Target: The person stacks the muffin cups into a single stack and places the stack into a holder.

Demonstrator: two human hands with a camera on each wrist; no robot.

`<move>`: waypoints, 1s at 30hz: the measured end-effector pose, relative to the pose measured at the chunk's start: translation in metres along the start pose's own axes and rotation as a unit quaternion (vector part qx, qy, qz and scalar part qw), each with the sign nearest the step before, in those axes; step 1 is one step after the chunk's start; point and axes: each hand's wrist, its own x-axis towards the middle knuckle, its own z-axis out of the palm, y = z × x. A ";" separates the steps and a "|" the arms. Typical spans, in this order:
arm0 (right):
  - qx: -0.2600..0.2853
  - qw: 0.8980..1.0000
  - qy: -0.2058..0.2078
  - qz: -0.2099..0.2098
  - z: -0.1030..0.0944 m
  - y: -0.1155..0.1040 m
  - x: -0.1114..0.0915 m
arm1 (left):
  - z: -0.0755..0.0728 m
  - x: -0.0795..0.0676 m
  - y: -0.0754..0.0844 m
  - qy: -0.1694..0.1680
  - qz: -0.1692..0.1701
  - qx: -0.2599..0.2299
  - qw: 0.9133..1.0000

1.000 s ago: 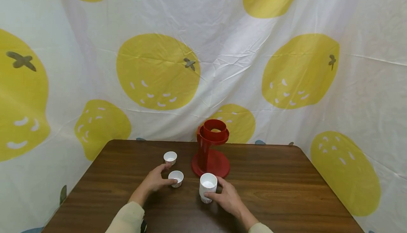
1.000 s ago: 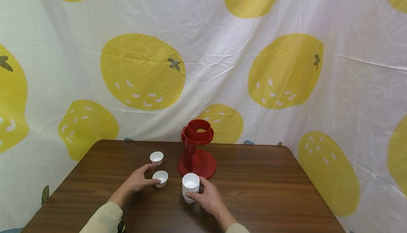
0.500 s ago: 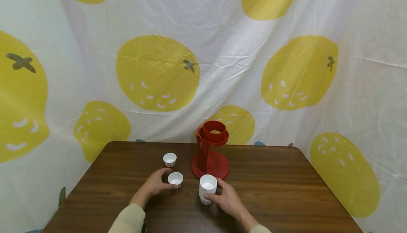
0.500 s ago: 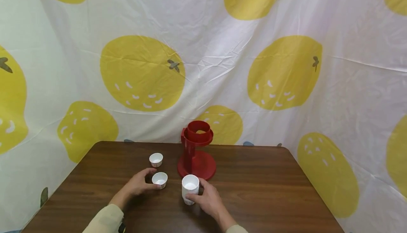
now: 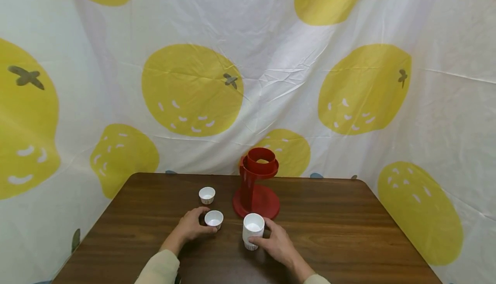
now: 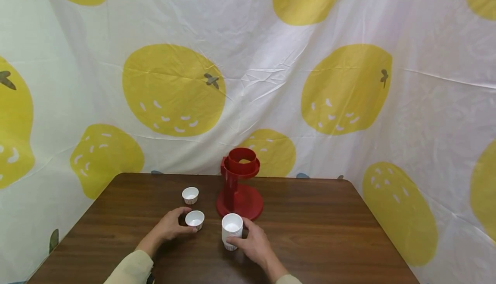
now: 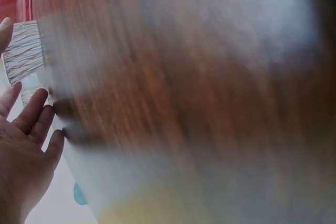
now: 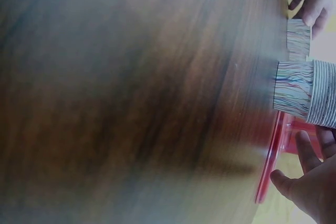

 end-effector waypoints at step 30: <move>0.008 1.000 0.003 -0.008 0.001 0.001 0.000 | 0.001 0.002 0.002 -0.014 -0.031 0.009 0.999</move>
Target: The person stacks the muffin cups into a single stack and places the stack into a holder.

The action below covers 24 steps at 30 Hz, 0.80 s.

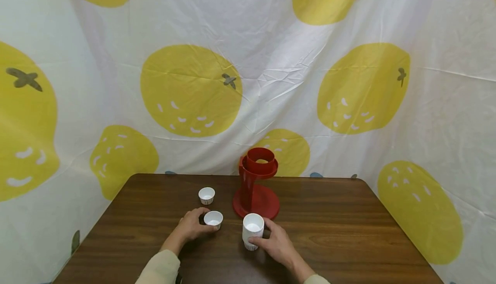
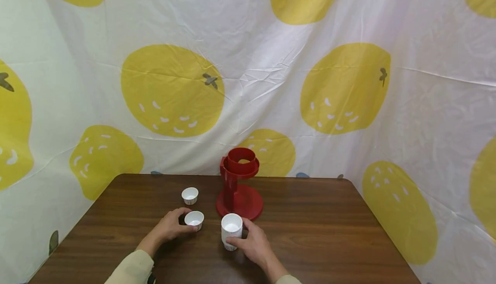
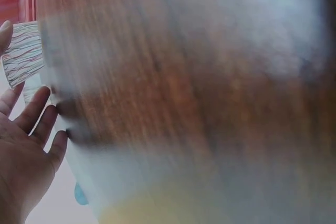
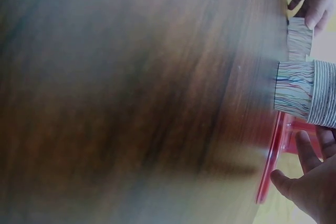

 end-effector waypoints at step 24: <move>0.005 1.000 0.007 0.001 0.002 0.000 0.001 | -0.008 0.008 0.015 0.013 0.019 -0.074 0.997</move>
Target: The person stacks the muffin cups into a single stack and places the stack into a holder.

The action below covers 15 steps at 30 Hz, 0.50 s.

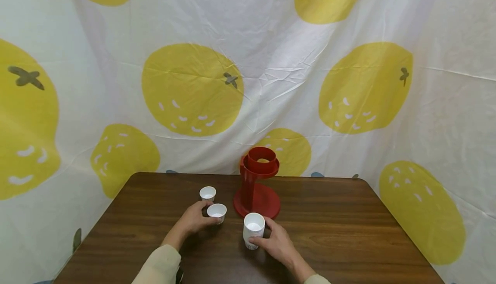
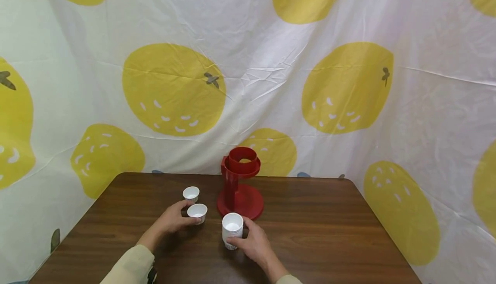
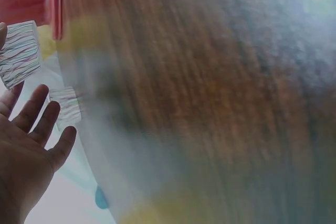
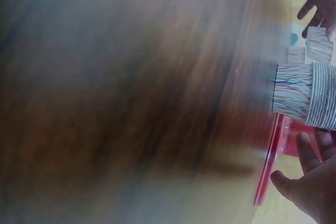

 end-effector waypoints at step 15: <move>0.011 1.000 0.004 0.001 -0.003 -0.003 0.002 | -0.001 0.004 0.012 -0.002 0.011 0.009 1.000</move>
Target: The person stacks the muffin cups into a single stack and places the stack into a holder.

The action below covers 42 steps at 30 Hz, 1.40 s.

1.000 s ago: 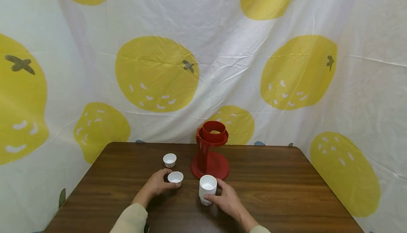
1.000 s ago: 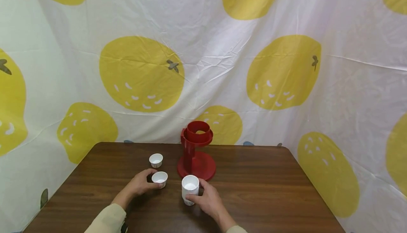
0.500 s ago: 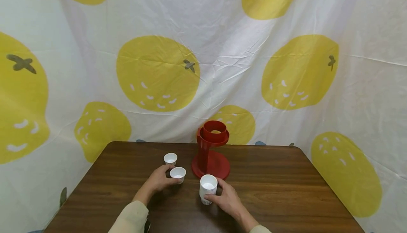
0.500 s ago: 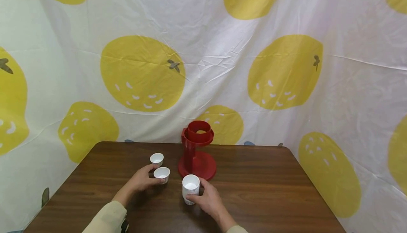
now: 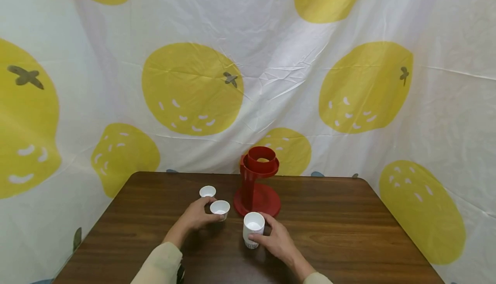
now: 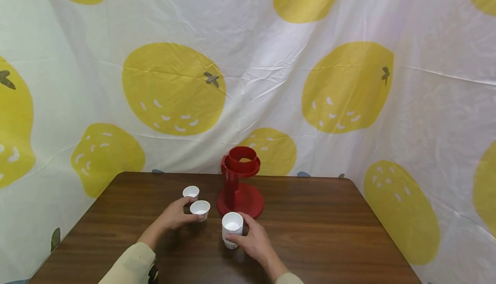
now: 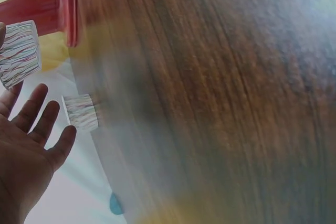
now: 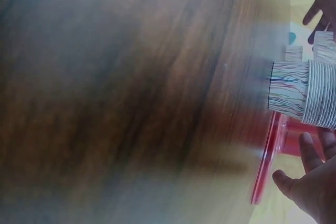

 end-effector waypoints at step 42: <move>-0.012 1.000 -0.012 0.016 0.000 0.003 0.003 | -0.004 0.007 0.054 -0.032 0.086 -0.025 0.995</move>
